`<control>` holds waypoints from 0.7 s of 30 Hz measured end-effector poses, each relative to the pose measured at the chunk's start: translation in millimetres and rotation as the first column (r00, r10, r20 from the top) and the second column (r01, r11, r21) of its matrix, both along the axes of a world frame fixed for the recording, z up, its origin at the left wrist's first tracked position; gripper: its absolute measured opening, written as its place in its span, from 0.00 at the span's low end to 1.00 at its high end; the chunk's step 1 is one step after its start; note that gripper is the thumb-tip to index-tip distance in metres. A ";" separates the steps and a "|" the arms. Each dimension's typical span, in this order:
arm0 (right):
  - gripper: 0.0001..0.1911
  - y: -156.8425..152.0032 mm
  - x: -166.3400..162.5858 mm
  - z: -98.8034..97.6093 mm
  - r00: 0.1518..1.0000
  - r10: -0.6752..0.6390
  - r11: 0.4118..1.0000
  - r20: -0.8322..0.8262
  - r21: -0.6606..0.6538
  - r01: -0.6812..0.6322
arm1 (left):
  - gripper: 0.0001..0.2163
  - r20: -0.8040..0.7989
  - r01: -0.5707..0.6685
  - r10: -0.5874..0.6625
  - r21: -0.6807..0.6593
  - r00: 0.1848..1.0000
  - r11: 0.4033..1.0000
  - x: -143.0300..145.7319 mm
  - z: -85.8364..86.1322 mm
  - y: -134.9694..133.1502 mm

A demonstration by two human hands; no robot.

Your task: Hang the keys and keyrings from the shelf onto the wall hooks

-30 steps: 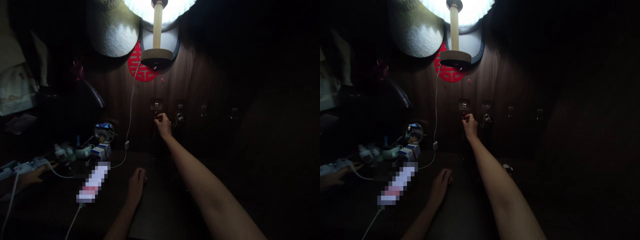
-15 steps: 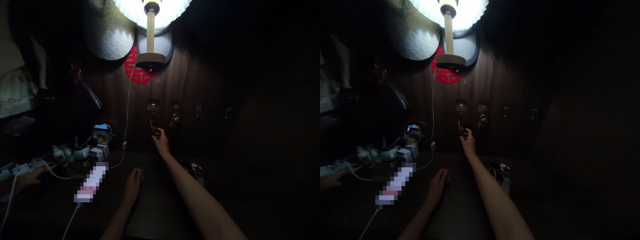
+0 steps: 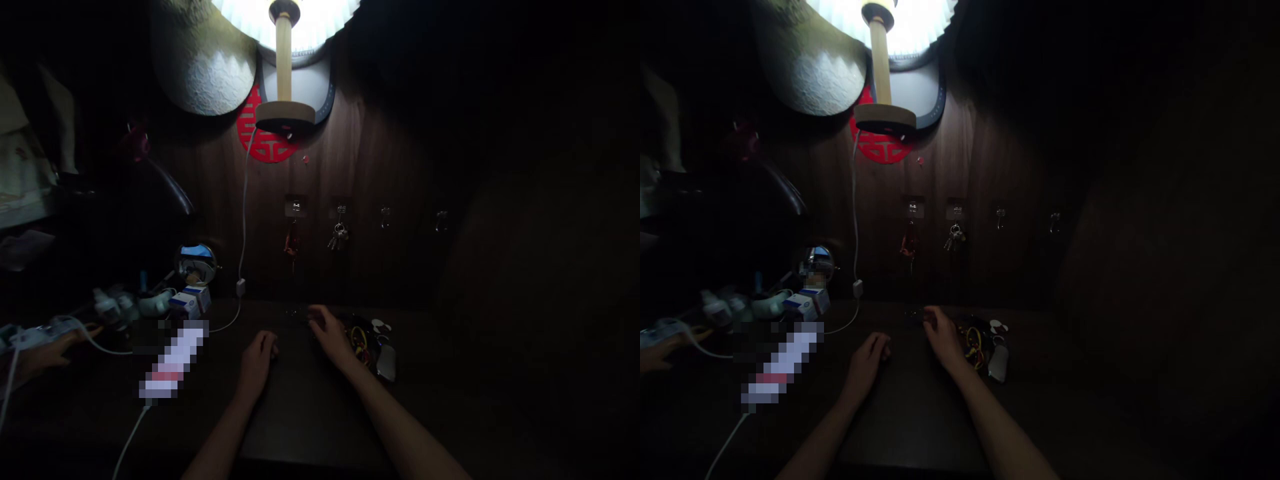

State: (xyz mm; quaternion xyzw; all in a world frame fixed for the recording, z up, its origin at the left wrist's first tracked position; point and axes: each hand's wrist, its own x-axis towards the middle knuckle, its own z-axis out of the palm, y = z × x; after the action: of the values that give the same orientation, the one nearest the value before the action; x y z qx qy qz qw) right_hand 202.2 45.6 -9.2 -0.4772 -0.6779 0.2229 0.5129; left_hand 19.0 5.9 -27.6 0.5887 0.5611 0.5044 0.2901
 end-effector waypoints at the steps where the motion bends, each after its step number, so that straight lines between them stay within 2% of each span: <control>1: 0.15 -6.9 5.1 -2.1 0.999 0.009 1.000 0.031 0.000 -0.009 | 0.16 0.001 0.002 -0.002 -0.007 1.000 1.000 0.1 0.0 -0.2; 5: 0.13 -33.2 26.7 -4.1 0.987 0.028 1.000 0.159 -0.017 -0.026 | 0.15 -0.007 0.022 -0.022 -0.011 1.000 1.000 -0.6 -2.8 0.1; 10: 0.13 -53.3 55.1 -4.5 0.957 -0.020 1.000 0.288 -0.016 0.025 | 0.15 -0.012 0.046 -0.046 -0.005 0.999 0.999 -1.3 -5.9 -0.7; 13: 0.13 -57.1 71.2 -8.9 0.931 -0.061 0.998 0.361 0.028 0.054 | 0.15 -0.020 0.055 -0.055 -0.007 0.998 0.998 -1.2 -5.9 -2.1; 17: 0.14 -55.3 88.5 -21.0 0.870 -0.182 0.982 0.458 0.137 0.133 | 0.15 -0.027 0.069 -0.069 0.000 0.997 0.998 -1.3 -5.8 -3.2; 21: 0.14 -51.1 97.5 -32.4 0.841 -0.263 0.962 0.473 0.191 0.193 | 0.15 -0.043 0.068 -0.069 -0.019 0.997 0.998 -1.8 -4.9 -4.5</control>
State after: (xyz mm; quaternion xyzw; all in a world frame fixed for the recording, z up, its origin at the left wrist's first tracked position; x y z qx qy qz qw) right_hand 299.8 -5.5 -41.6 -0.5595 -0.7383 -0.0161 0.3763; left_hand 17.2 1.5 -32.5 0.6159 0.5511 0.4765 0.2999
